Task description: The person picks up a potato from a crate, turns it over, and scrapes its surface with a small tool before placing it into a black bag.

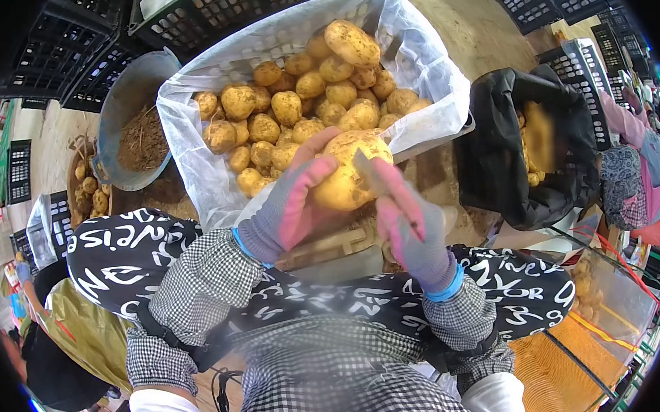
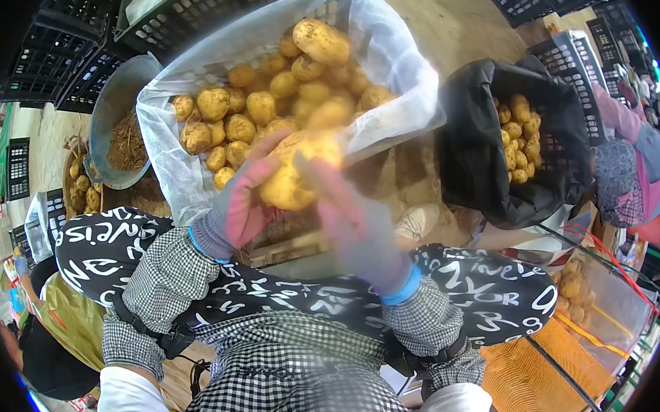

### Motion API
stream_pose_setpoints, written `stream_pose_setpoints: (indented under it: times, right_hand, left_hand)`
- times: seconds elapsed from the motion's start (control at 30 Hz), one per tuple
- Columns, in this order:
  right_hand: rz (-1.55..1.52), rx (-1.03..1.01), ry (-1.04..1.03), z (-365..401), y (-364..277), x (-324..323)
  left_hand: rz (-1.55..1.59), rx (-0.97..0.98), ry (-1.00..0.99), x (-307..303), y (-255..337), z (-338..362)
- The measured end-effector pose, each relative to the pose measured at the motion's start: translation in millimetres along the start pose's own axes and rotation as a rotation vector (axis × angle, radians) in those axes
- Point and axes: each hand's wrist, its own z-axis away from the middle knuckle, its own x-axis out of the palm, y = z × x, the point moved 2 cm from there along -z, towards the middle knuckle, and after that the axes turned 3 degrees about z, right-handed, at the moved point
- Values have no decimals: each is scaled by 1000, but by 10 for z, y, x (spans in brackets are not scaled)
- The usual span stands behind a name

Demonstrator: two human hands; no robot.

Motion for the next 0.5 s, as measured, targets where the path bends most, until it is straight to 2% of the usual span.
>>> stream_pose_setpoints:
  times: [0.13, 0.23, 0.4, 0.5]
  right_hand:
    - [-49, 41, 80, -40, -48, 11]
    - [81, -4, 31, -10, -69, 74]
    - [37, -30, 47, -31, -19, 67]
    - [88, -71, 33, -33, 5, 112]
  left_hand:
    - [26, -25, 35, 40, 14, 32]
    - [110, -22, 24, -24, -76, -32]
    - [240, -60, -28, -31, -110, -51]
    - [276, -71, 55, 2, -120, -46]
